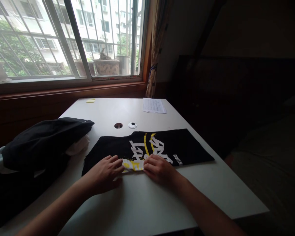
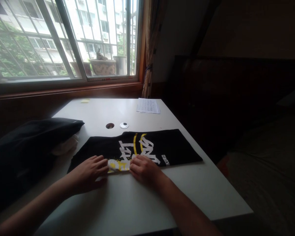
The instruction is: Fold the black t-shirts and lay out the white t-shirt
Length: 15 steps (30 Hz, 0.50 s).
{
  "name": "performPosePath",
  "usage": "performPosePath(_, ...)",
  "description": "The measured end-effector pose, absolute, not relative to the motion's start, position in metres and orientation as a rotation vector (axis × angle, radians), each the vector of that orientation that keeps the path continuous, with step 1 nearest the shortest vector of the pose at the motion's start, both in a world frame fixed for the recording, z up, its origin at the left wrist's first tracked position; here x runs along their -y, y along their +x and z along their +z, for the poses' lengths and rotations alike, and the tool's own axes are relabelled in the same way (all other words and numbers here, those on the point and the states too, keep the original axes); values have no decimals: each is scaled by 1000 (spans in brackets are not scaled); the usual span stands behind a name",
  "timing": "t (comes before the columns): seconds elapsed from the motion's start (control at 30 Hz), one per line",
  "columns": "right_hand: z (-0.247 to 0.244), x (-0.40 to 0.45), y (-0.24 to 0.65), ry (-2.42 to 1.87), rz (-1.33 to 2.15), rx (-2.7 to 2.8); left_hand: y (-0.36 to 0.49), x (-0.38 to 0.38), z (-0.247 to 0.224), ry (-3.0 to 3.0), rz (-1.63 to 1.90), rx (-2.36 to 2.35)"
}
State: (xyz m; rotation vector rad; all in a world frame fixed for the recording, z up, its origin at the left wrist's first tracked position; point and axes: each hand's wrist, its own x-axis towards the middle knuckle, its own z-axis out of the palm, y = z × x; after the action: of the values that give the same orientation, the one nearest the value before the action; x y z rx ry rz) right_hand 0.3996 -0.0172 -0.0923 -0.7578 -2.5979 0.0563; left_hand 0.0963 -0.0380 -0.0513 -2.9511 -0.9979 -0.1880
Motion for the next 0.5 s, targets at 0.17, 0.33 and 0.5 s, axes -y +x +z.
performPosePath(0.17, -93, 16, 400, -753, 144, 2572, 62, 46, -69, -2774, -97, 1037)
performPosePath(0.33, -92, 19, 397, -714, 154, 2589, 35, 49, -78, -2727, -142, 1017)
performPosePath(0.5, -86, 23, 398, -711, 230, 2588, 25, 52, -80, -2795, -263, 1044)
